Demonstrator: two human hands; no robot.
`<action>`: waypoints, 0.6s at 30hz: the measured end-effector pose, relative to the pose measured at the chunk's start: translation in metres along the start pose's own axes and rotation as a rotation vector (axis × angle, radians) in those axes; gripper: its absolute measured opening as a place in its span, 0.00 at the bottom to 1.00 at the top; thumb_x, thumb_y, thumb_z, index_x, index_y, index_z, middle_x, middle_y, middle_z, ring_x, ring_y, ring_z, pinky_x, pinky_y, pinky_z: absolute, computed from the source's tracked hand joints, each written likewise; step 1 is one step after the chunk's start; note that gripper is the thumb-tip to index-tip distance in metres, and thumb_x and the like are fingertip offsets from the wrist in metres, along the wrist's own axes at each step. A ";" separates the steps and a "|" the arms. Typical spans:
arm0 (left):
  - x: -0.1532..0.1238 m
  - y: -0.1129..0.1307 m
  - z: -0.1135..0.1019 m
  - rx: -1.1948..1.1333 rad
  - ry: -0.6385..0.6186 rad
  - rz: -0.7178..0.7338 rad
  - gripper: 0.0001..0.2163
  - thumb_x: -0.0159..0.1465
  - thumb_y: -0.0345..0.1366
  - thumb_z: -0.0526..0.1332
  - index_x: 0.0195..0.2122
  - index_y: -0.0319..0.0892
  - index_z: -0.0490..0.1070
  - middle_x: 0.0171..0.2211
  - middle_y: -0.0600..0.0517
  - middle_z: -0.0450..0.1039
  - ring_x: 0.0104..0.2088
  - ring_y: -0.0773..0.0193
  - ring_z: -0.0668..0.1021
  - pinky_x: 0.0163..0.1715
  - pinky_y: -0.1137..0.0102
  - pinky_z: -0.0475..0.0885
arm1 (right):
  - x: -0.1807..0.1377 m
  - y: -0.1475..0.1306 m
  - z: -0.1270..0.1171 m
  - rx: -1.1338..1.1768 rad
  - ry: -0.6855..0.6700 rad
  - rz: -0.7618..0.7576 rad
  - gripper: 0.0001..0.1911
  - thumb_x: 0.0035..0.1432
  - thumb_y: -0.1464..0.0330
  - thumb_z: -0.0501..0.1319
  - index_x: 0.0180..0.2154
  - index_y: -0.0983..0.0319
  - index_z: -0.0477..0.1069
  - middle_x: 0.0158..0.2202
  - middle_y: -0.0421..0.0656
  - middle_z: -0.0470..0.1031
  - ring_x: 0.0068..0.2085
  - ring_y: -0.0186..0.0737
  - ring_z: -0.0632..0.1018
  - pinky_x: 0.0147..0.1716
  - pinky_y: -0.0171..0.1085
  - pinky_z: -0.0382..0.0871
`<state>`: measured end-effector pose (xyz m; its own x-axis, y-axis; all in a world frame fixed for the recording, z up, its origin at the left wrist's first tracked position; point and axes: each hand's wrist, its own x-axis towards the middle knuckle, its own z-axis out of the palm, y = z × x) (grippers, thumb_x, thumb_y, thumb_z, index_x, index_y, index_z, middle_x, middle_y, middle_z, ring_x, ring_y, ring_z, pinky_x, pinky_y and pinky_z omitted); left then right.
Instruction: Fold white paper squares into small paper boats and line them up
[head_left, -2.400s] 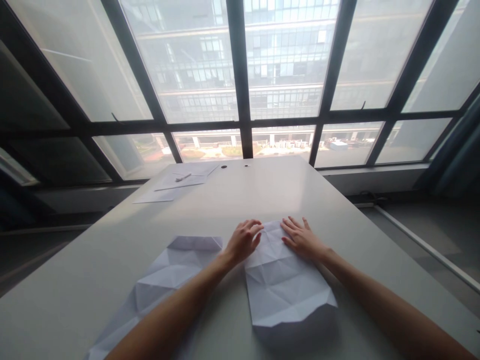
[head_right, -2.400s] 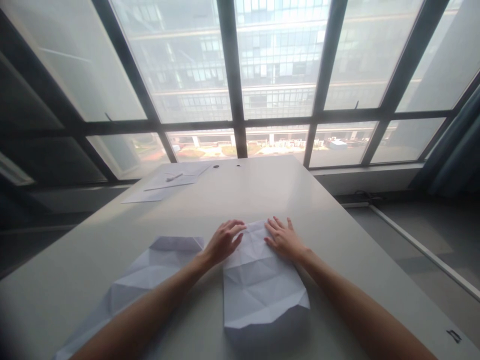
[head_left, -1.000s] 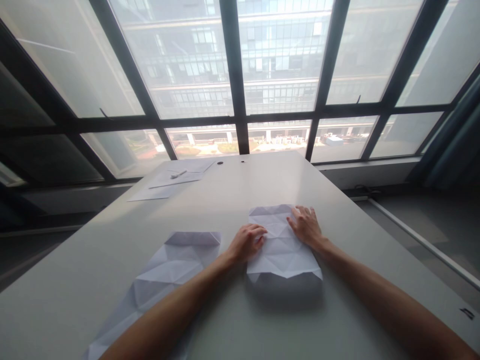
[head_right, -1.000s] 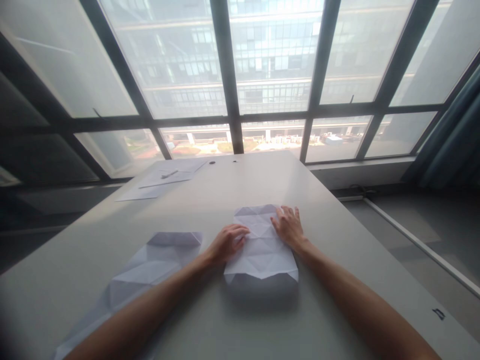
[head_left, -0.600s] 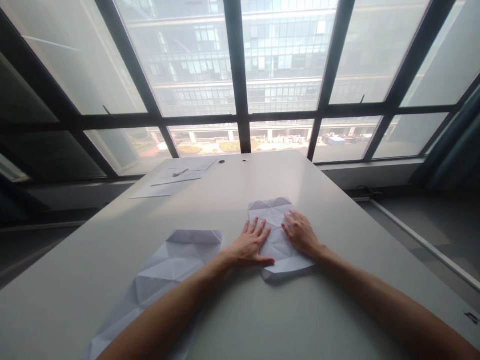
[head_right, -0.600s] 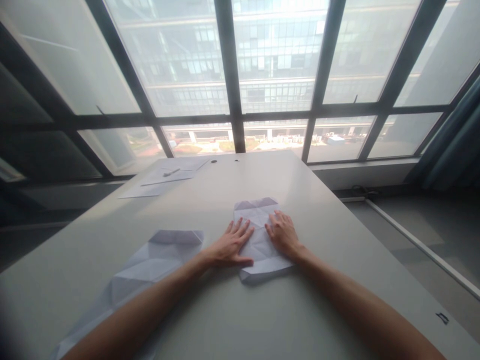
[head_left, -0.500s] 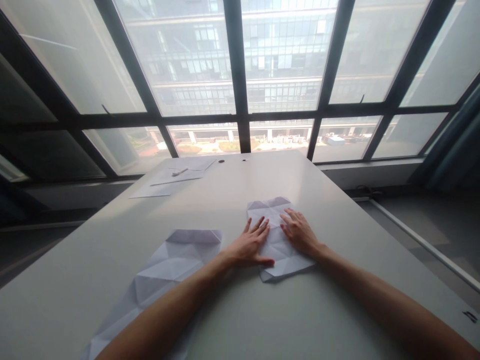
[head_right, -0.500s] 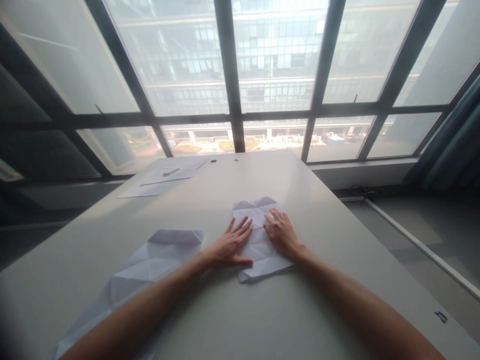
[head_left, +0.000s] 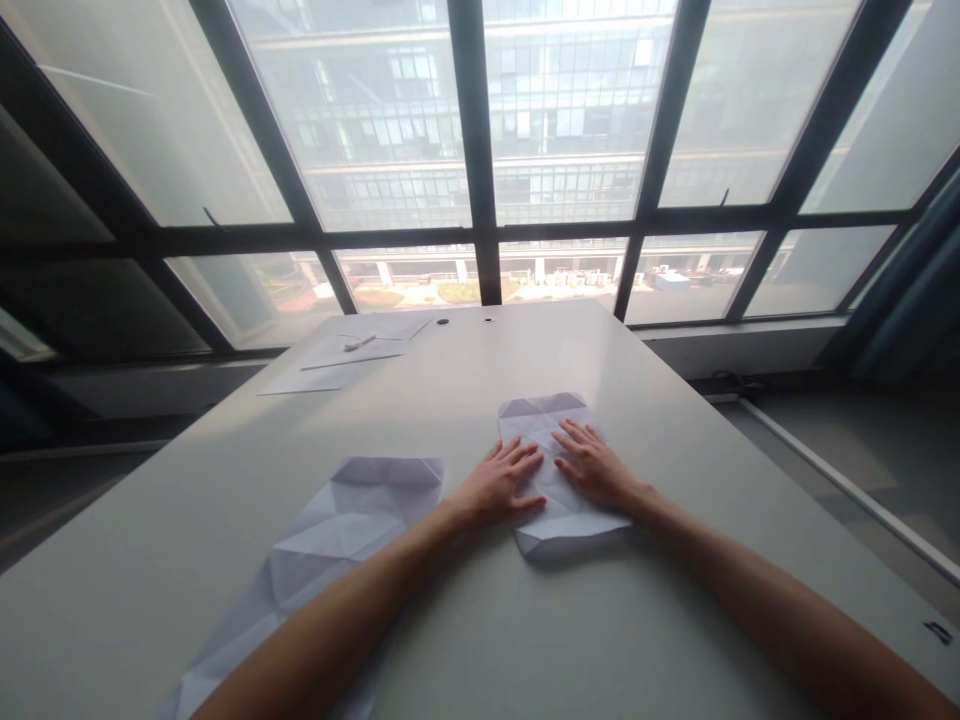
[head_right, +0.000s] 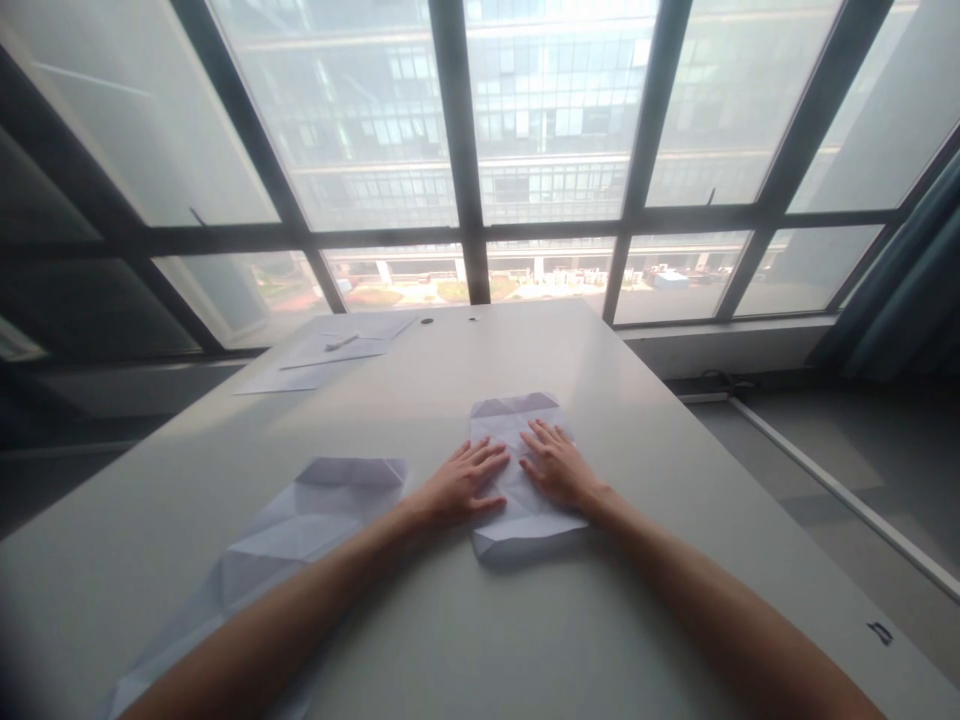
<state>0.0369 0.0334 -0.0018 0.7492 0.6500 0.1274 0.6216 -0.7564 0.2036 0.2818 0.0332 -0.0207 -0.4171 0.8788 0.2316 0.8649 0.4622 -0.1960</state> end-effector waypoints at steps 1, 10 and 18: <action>0.000 -0.001 0.001 0.016 -0.013 -0.024 0.35 0.65 0.60 0.54 0.69 0.46 0.55 0.70 0.46 0.52 0.70 0.43 0.51 0.67 0.47 0.47 | 0.000 0.000 0.000 0.023 -0.027 -0.034 0.29 0.69 0.57 0.49 0.66 0.61 0.58 0.70 0.50 0.53 0.70 0.47 0.53 0.67 0.49 0.45; 0.002 -0.002 0.003 0.012 -0.037 -0.054 0.36 0.68 0.60 0.47 0.71 0.43 0.47 0.71 0.47 0.47 0.71 0.49 0.46 0.67 0.49 0.42 | -0.002 -0.004 -0.008 0.055 -0.139 -0.060 0.38 0.66 0.47 0.49 0.69 0.60 0.51 0.71 0.52 0.44 0.71 0.49 0.48 0.68 0.51 0.40; 0.003 0.000 0.003 0.015 -0.010 -0.085 0.35 0.68 0.58 0.49 0.71 0.44 0.48 0.71 0.48 0.48 0.71 0.50 0.48 0.68 0.50 0.42 | -0.003 -0.017 -0.004 0.074 -0.116 -0.018 0.36 0.68 0.48 0.45 0.69 0.62 0.52 0.71 0.52 0.48 0.71 0.49 0.48 0.68 0.52 0.41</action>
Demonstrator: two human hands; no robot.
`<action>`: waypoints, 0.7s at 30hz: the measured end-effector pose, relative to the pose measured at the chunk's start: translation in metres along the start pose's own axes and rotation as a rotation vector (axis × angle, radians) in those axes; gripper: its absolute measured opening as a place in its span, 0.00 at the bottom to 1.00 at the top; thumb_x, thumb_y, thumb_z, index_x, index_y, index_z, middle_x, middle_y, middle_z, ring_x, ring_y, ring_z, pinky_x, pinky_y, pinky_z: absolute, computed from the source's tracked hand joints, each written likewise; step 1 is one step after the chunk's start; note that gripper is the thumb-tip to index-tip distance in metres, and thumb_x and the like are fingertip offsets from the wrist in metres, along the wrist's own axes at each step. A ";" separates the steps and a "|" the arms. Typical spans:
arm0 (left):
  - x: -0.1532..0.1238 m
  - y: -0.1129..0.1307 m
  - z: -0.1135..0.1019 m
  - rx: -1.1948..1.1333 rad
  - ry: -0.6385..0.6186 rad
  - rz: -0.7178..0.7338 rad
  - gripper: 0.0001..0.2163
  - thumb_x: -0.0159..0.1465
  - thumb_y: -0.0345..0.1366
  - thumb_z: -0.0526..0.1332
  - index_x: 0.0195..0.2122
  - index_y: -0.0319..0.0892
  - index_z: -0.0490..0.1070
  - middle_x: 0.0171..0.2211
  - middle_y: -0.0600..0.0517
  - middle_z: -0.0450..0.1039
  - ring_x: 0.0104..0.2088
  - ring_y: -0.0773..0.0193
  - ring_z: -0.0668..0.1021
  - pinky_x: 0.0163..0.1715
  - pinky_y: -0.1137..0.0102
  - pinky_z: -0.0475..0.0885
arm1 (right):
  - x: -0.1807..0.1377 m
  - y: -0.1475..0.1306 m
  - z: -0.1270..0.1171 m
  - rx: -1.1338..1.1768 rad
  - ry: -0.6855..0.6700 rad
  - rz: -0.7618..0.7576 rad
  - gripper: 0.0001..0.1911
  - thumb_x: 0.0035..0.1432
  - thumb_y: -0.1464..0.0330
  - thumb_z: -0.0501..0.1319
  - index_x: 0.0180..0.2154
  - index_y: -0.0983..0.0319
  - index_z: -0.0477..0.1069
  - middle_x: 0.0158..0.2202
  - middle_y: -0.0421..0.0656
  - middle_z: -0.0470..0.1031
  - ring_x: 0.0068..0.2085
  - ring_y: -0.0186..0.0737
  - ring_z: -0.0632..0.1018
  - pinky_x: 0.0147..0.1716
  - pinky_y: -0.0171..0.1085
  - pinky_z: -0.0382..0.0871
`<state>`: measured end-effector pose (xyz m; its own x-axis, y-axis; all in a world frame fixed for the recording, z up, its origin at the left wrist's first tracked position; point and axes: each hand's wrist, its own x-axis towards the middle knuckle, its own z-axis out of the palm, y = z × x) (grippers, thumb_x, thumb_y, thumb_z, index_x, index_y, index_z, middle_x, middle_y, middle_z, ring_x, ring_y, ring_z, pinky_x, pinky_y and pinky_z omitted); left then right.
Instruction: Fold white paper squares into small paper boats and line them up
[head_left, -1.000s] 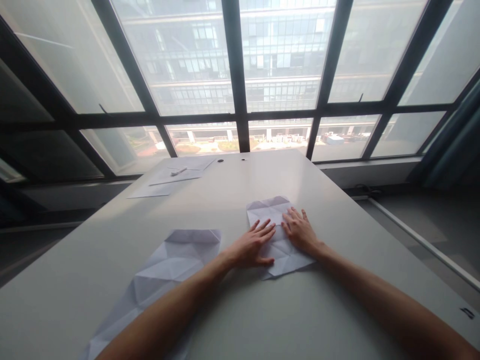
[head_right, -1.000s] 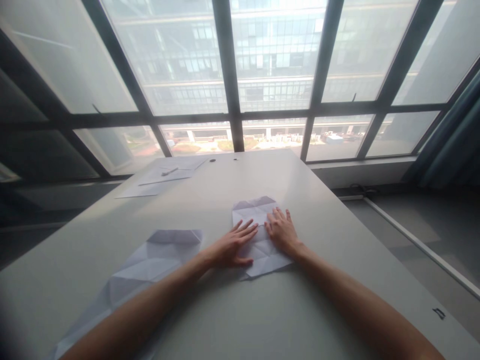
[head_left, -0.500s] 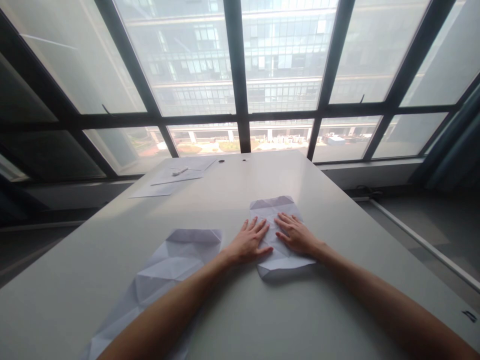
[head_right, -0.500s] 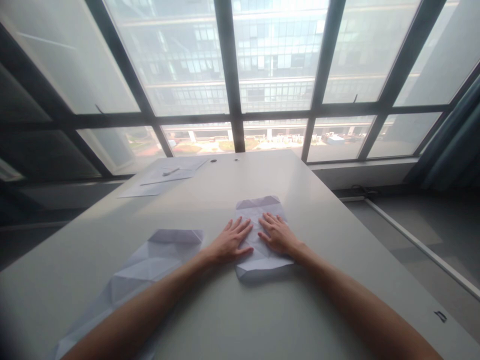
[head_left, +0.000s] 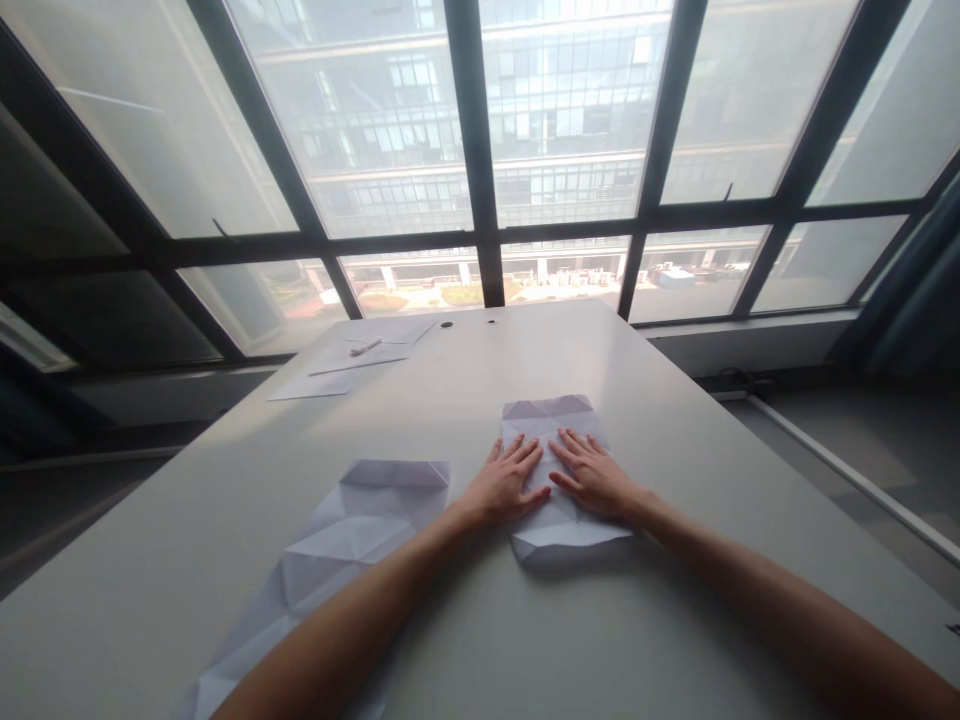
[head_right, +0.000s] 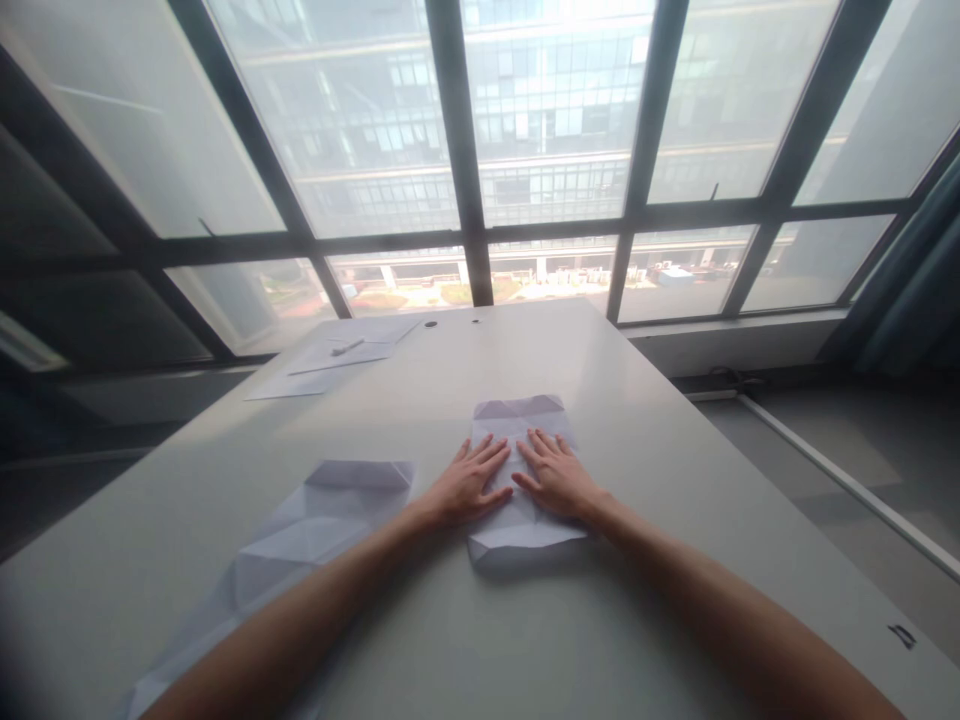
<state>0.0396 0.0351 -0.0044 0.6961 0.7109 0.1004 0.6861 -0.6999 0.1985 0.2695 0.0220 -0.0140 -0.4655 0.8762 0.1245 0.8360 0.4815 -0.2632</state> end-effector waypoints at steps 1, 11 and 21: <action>0.000 0.000 0.000 0.006 -0.007 -0.002 0.35 0.68 0.58 0.49 0.71 0.44 0.48 0.71 0.48 0.47 0.71 0.50 0.47 0.68 0.50 0.42 | 0.001 -0.001 0.000 0.004 0.019 0.015 0.36 0.68 0.49 0.45 0.68 0.63 0.53 0.70 0.52 0.49 0.71 0.49 0.49 0.68 0.51 0.42; -0.003 0.004 -0.005 0.034 -0.049 0.002 0.33 0.68 0.57 0.50 0.71 0.55 0.44 0.72 0.51 0.44 0.70 0.43 0.47 0.65 0.44 0.45 | 0.002 0.001 0.003 0.003 0.004 -0.067 0.37 0.68 0.49 0.46 0.70 0.61 0.48 0.71 0.50 0.46 0.71 0.48 0.49 0.67 0.52 0.42; -0.002 0.004 -0.003 0.037 -0.041 -0.009 0.31 0.68 0.57 0.51 0.69 0.55 0.52 0.71 0.51 0.47 0.70 0.44 0.49 0.66 0.45 0.45 | 0.006 0.017 0.004 -0.029 -0.013 0.056 0.38 0.67 0.47 0.45 0.69 0.61 0.49 0.71 0.51 0.45 0.71 0.51 0.47 0.67 0.54 0.40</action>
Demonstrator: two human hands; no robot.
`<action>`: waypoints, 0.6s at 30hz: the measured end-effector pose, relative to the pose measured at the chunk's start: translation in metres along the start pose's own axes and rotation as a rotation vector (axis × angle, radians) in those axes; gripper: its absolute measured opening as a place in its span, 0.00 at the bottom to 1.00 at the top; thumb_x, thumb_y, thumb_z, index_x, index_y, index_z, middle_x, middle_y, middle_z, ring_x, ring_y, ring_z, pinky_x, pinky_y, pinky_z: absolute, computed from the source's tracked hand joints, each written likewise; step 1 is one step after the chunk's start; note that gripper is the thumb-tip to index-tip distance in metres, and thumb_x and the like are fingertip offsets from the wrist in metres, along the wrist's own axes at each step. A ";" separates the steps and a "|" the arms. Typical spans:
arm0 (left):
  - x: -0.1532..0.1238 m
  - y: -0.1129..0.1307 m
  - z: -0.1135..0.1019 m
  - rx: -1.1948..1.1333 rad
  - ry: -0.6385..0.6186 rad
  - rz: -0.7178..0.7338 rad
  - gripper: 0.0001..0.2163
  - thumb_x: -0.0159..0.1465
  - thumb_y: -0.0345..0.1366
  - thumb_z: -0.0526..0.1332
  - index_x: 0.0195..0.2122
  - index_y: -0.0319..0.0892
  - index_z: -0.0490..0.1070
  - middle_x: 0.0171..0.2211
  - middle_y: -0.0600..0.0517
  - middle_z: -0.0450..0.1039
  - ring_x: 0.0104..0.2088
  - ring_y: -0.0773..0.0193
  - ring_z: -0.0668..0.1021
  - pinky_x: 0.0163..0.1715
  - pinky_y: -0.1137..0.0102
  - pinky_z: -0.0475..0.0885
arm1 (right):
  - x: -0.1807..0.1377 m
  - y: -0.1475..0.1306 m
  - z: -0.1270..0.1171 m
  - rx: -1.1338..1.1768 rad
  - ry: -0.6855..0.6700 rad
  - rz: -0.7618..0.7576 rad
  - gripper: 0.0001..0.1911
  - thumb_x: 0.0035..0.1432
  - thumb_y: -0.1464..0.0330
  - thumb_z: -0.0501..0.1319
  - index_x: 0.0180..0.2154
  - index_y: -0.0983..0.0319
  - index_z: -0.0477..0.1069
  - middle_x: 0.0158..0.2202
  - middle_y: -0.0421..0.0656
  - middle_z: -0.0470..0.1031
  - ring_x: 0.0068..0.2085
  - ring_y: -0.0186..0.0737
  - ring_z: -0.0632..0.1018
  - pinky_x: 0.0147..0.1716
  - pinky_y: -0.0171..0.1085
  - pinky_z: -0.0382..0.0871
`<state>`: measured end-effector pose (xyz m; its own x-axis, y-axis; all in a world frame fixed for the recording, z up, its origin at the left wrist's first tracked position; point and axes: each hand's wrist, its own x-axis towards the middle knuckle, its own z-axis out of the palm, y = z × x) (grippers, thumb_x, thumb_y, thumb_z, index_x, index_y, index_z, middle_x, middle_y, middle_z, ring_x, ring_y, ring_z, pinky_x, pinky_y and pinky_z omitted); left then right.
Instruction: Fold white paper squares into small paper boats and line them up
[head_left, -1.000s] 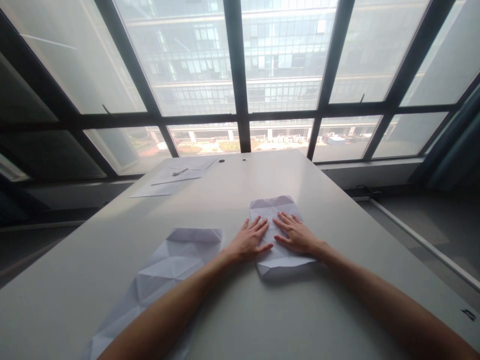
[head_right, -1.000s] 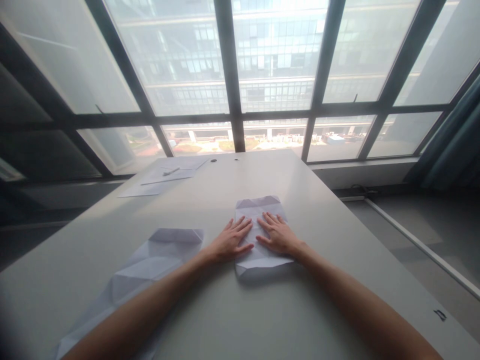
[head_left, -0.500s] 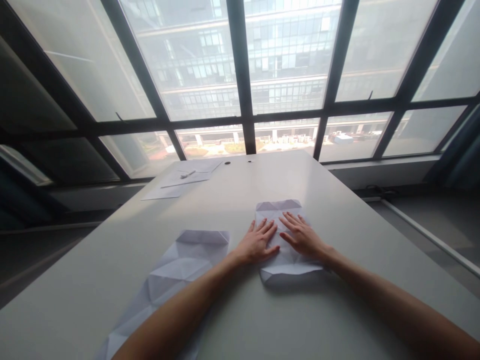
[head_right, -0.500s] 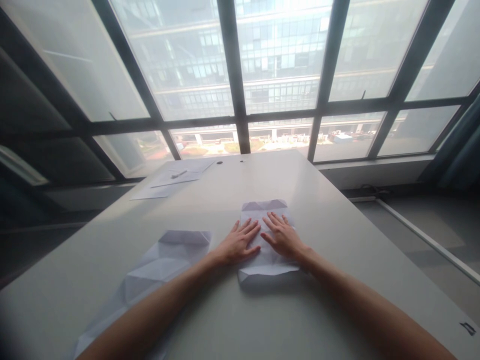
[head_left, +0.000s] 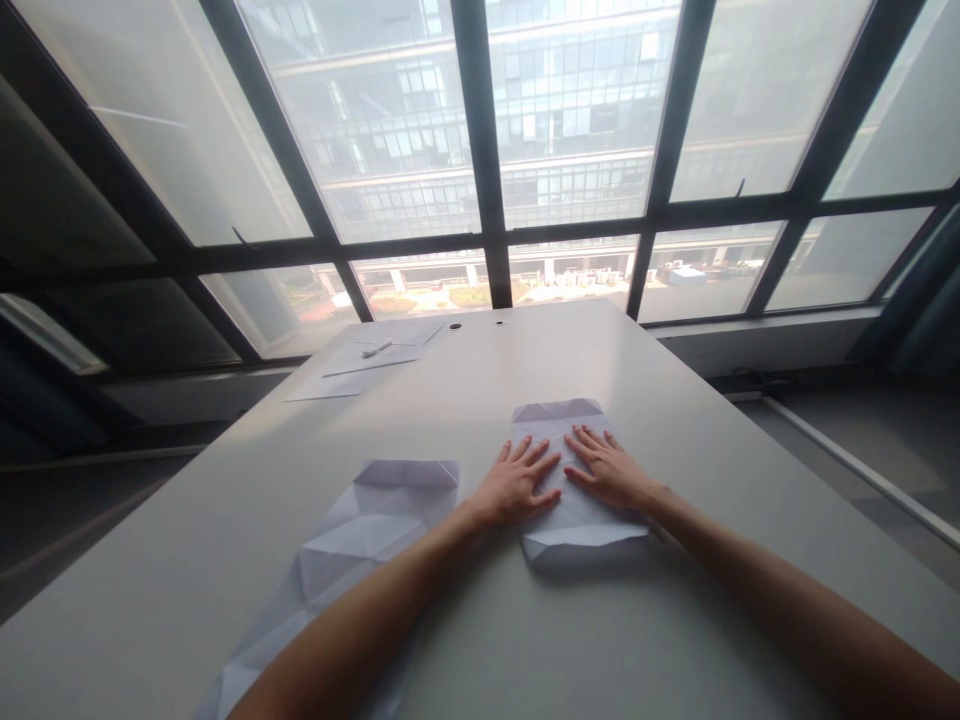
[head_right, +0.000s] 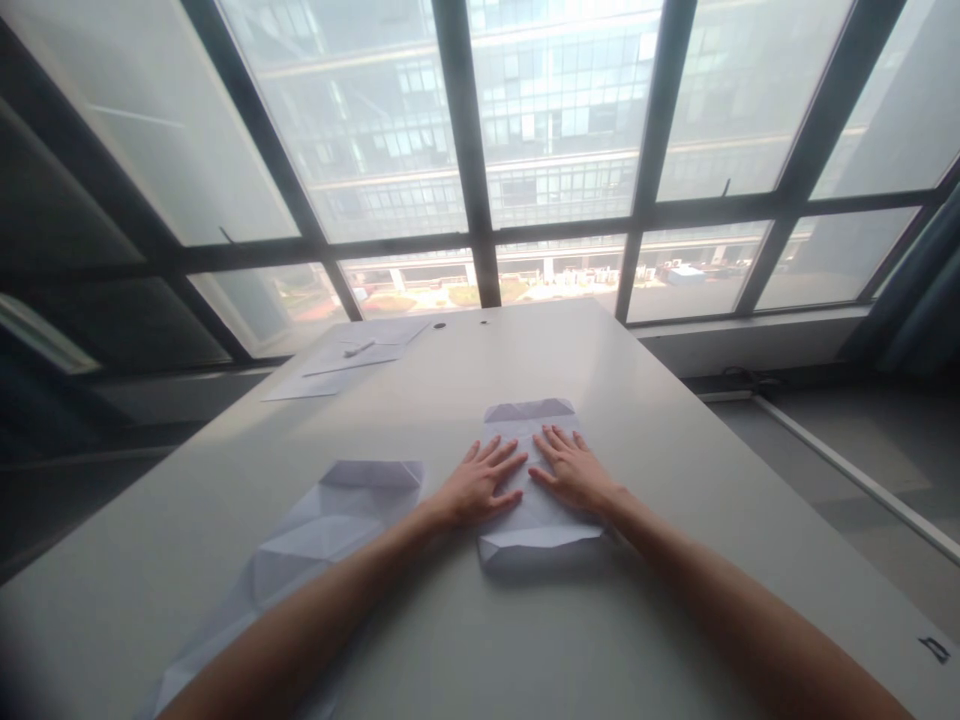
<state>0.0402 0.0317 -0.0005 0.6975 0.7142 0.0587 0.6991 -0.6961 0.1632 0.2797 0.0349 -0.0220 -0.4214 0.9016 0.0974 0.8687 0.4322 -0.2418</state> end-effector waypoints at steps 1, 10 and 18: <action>0.000 0.000 0.000 -0.002 0.000 -0.002 0.31 0.67 0.57 0.51 0.69 0.55 0.53 0.71 0.51 0.47 0.70 0.44 0.49 0.66 0.45 0.45 | 0.001 0.005 0.000 -0.011 0.010 0.034 0.37 0.67 0.48 0.45 0.69 0.61 0.49 0.71 0.51 0.45 0.71 0.51 0.48 0.67 0.55 0.40; -0.003 0.003 -0.004 -0.015 0.090 -0.017 0.25 0.67 0.55 0.55 0.63 0.54 0.62 0.67 0.51 0.58 0.67 0.46 0.58 0.65 0.43 0.45 | 0.004 0.025 0.007 -0.057 0.121 0.271 0.32 0.68 0.54 0.47 0.66 0.65 0.57 0.70 0.55 0.50 0.70 0.55 0.49 0.65 0.61 0.40; 0.002 -0.008 -0.003 -0.057 0.266 -0.101 0.16 0.66 0.41 0.59 0.54 0.46 0.70 0.53 0.46 0.72 0.54 0.53 0.72 0.62 0.56 0.61 | 0.002 0.005 0.006 -0.013 0.167 0.160 0.26 0.67 0.58 0.52 0.61 0.62 0.63 0.68 0.53 0.55 0.70 0.55 0.49 0.65 0.62 0.41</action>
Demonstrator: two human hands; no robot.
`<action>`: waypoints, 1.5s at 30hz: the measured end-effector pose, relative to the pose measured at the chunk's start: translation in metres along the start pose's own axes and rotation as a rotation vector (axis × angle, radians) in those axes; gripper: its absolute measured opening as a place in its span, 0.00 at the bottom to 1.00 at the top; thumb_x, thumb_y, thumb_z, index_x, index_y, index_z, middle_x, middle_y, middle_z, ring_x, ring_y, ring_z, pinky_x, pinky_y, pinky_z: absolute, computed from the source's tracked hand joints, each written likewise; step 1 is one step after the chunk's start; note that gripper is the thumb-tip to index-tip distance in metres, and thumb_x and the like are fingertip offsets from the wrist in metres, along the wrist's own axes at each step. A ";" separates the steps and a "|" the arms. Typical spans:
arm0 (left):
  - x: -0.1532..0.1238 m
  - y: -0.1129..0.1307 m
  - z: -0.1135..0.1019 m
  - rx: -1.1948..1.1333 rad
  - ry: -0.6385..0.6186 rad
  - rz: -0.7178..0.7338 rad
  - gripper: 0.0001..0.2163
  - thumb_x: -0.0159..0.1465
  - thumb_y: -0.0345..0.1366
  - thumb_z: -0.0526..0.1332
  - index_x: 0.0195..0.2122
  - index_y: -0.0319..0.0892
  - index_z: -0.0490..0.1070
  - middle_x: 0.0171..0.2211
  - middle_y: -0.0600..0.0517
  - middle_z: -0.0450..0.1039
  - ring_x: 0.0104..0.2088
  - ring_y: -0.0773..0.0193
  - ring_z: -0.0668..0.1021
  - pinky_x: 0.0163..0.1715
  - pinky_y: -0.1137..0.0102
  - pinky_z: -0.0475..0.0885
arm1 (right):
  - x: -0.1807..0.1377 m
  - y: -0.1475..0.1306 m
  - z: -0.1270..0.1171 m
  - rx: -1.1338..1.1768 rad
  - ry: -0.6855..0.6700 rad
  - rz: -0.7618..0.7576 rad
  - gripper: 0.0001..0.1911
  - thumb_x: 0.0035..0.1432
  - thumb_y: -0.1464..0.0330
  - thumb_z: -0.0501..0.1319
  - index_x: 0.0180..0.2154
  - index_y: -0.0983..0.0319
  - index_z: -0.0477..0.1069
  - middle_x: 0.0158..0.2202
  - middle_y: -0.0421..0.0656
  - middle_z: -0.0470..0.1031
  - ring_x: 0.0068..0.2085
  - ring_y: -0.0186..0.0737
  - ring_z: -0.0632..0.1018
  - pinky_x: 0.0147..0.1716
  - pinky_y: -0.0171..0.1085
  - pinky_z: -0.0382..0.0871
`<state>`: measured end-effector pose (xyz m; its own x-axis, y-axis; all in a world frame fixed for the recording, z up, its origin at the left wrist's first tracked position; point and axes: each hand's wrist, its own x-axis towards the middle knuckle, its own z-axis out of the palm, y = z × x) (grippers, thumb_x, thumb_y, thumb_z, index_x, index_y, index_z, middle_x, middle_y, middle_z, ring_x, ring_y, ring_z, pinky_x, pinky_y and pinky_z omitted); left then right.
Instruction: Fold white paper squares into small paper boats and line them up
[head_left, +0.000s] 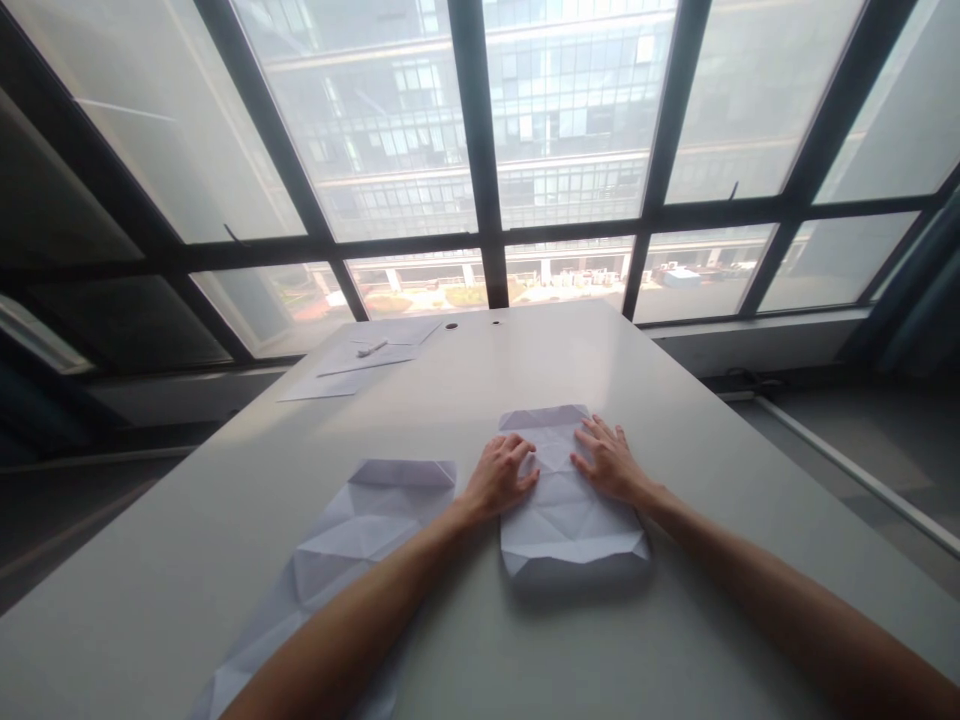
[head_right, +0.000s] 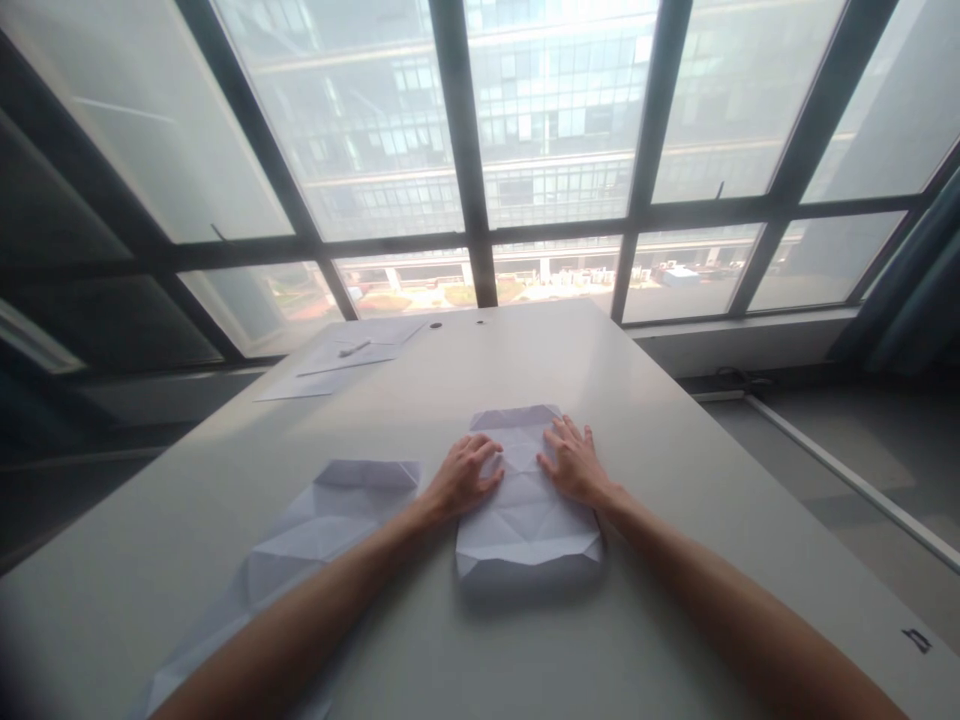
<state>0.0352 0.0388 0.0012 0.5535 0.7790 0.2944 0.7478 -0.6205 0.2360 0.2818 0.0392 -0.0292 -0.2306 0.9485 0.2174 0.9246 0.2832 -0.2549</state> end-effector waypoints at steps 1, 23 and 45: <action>0.000 -0.002 0.002 -0.003 -0.003 0.002 0.19 0.65 0.40 0.59 0.57 0.46 0.68 0.57 0.46 0.70 0.58 0.52 0.70 0.64 0.55 0.59 | -0.001 -0.002 -0.001 0.007 -0.002 -0.028 0.25 0.67 0.59 0.52 0.62 0.62 0.63 0.68 0.53 0.56 0.70 0.55 0.49 0.65 0.62 0.41; -0.002 -0.005 0.004 0.063 -0.220 0.048 0.28 0.69 0.49 0.53 0.69 0.55 0.51 0.71 0.49 0.47 0.70 0.47 0.51 0.65 0.40 0.40 | -0.007 -0.011 -0.018 0.065 -0.174 -0.364 0.34 0.67 0.51 0.51 0.69 0.54 0.51 0.72 0.47 0.45 0.71 0.51 0.48 0.67 0.53 0.42; -0.002 -0.005 0.008 0.079 -0.191 0.013 0.26 0.70 0.51 0.51 0.68 0.54 0.55 0.71 0.50 0.49 0.70 0.48 0.52 0.66 0.44 0.44 | 0.000 0.001 -0.010 -0.038 0.088 -0.029 0.29 0.69 0.59 0.50 0.67 0.63 0.55 0.70 0.53 0.50 0.70 0.54 0.50 0.65 0.61 0.43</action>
<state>0.0333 0.0416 -0.0079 0.6175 0.7782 0.1143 0.7622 -0.6279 0.1573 0.2861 0.0384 -0.0202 -0.2312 0.9234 0.3062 0.9293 0.3028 -0.2115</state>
